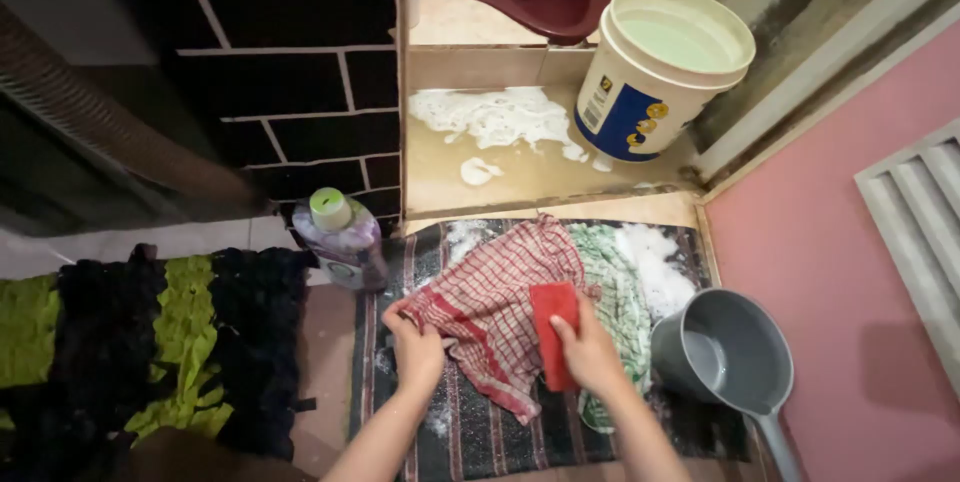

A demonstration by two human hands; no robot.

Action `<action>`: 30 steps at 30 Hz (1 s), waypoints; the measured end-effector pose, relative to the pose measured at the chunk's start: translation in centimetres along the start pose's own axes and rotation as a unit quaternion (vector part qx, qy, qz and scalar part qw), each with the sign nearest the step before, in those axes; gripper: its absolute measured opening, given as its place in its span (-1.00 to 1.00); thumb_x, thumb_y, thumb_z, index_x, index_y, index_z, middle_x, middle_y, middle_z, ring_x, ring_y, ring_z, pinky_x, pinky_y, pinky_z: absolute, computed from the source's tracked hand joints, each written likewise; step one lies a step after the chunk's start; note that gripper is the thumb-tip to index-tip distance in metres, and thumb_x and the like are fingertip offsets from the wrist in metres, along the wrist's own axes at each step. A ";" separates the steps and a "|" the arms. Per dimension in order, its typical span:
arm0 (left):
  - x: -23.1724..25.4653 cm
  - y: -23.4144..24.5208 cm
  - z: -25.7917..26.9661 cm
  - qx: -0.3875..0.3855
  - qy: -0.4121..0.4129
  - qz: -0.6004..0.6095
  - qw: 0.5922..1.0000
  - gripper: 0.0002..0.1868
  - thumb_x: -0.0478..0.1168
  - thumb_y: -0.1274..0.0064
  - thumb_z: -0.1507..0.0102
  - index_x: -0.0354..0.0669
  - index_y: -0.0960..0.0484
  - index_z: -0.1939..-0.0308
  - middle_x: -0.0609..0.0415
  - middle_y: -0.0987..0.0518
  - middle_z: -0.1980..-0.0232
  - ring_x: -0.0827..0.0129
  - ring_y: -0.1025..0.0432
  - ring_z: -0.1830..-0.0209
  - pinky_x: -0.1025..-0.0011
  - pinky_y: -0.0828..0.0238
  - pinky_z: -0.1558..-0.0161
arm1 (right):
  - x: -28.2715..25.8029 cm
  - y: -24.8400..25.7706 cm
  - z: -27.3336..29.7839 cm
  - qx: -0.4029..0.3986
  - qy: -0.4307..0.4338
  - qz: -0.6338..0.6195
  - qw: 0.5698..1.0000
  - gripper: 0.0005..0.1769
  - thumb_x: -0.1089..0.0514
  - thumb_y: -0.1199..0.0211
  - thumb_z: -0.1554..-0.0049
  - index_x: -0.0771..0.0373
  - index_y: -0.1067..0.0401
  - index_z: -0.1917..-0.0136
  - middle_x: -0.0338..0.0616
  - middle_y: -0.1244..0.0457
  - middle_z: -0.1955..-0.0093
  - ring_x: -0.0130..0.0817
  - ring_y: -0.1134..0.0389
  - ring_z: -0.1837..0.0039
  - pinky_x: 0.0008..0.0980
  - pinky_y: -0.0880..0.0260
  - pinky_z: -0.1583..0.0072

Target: The person is hand-washing various rags or cloths using soap and a brush in a bathroom setting.

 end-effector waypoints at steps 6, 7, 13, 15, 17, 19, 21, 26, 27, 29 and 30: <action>1.4 1.1 0.0 0.063 -0.052 -0.116 0.990 -0.45 -0.44 0.02 -0.19 -0.15 -0.22 -0.24 -0.25 -0.56 -0.11 -0.02 -0.51 -0.14 0.18 -0.35 -0.19 | -6.0 -3.9 0.3 0.100 -0.023 0.432 0.896 -0.06 -0.24 -0.19 -0.13 -0.04 0.11 -0.65 0.11 0.08 -0.57 0.11 -0.09 -0.46 0.27 -0.23 -0.26; 0.6 1.1 0.1 0.060 -0.009 -0.141 0.988 -0.50 -0.41 -0.01 -0.20 -0.09 -0.30 -0.21 -0.19 -0.59 -0.09 0.00 -0.52 -0.13 0.18 -0.37 -0.19 | -6.4 -4.6 0.3 0.086 -0.008 0.476 0.875 0.03 -0.39 -0.20 -0.07 -0.10 0.13 -0.66 0.14 0.15 -0.59 0.09 -0.04 -0.48 0.32 -0.24 -0.23; -4.4 -1.4 -1.1 -0.005 0.063 -0.086 0.994 -0.78 -0.31 0.17 -0.31 -0.08 -0.54 0.02 0.00 -0.67 0.13 0.15 -0.44 0.35 0.18 -0.35 0.28 | -10.9 -6.4 0.3 0.102 0.124 0.278 0.947 -0.39 -0.10 -0.16 -0.20 -0.12 -0.13 -0.49 0.20 -0.22 -0.18 0.15 -0.37 -0.07 0.07 -0.46 -0.05; -7.9 -1.2 -2.9 -0.027 0.107 0.066 0.992 -0.83 -0.20 0.12 -0.33 -0.16 -0.57 0.18 0.01 -0.60 0.29 0.25 -0.39 0.47 0.26 -0.29 0.40 | -9.3 -8.6 -0.1 0.087 0.171 0.302 0.934 -0.41 -0.08 -0.16 -0.20 -0.16 -0.15 -0.48 0.21 -0.23 -0.15 0.17 -0.37 -0.04 0.09 -0.46 -0.03; -7.6 -1.1 -3.0 -0.050 0.153 0.217 0.963 -0.69 -0.08 0.08 -0.35 -0.23 -0.60 0.34 0.03 -0.53 0.44 0.34 -0.34 0.58 0.34 -0.22 0.52 | -7.4 -8.5 -1.8 0.070 0.214 0.328 0.917 -0.42 -0.06 -0.17 -0.20 -0.19 -0.18 -0.47 0.22 -0.24 -0.12 0.18 -0.37 -0.01 0.11 -0.45 -0.02; -3.4 3.4 -2.2 0.105 0.166 0.238 0.951 -0.70 -0.11 0.00 -0.26 -0.23 -0.54 0.48 0.09 -0.60 0.47 0.36 -0.46 0.50 0.34 -0.39 0.39 | -3.0 -5.1 -6.0 0.085 0.057 0.439 0.893 -0.64 -0.15 -0.04 -0.42 -0.16 -0.24 -0.44 0.14 -0.27 -0.14 0.17 -0.39 -0.07 0.17 -0.45 -0.05; -1.8 4.6 -2.3 0.092 0.100 0.137 0.981 -0.65 -0.09 -0.13 -0.26 -0.27 -0.54 0.50 0.10 -0.54 0.48 0.40 -0.37 0.49 0.34 -0.33 0.39 | -4.5 -3.5 -6.6 0.138 0.093 0.431 0.887 -0.46 -0.15 -0.11 -0.23 -0.20 -0.20 -0.46 0.23 -0.25 -0.12 0.26 -0.36 -0.04 0.20 -0.43 0.00; -1.7 3.7 -2.6 0.040 -0.045 -0.151 0.987 -0.70 -0.15 -0.23 -0.18 -0.29 -0.52 0.48 0.06 -0.51 0.53 0.44 -0.31 0.50 0.33 -0.28 0.36 | -11.2 -5.0 -1.3 0.118 0.022 0.310 0.943 -0.27 -0.36 0.10 -0.16 0.11 -0.34 -0.39 0.40 -0.28 -0.14 0.31 -0.38 -0.13 0.17 -0.38 -0.10; -1.9 3.0 -2.9 0.019 -0.066 -0.153 0.986 -0.73 -0.17 -0.21 -0.17 -0.27 -0.50 0.46 0.05 -0.50 0.54 0.45 -0.33 0.50 0.34 -0.33 0.35 | -10.9 -6.6 -0.2 0.065 0.014 0.254 0.965 -0.20 -0.44 0.18 -0.20 0.22 -0.39 -0.31 0.40 -0.29 -0.15 0.30 -0.38 -0.16 0.14 -0.36 -0.18; -1.5 3.0 -2.8 -0.004 -0.082 -0.158 0.984 -0.75 -0.19 -0.20 -0.16 -0.26 -0.49 0.45 0.05 -0.49 0.55 0.46 -0.35 0.51 0.35 -0.38 0.35 | -9.0 -7.4 -0.1 0.009 0.002 0.196 0.981 -0.09 -0.52 0.25 -0.24 0.32 -0.44 -0.23 0.40 -0.30 -0.15 0.29 -0.37 -0.19 0.11 -0.35 -0.25; -0.5 4.8 -2.3 0.056 -0.082 -0.166 0.981 -0.77 -0.20 -0.20 -0.15 -0.25 -0.51 0.46 0.07 -0.50 0.55 0.44 -0.36 0.52 0.34 -0.36 0.36 | -7.0 -5.7 -1.1 0.048 -0.035 0.229 0.972 -0.13 -0.51 0.22 -0.26 0.29 -0.44 -0.25 0.35 -0.33 -0.14 0.25 -0.39 -0.19 0.10 -0.37 -0.24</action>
Point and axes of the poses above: each hand's wrist, its own z-axis away from the middle knuckle, its own y-axis out of the back of the hand, x = y × z, the point moved 9 cm from there along -z, towards the middle knuckle
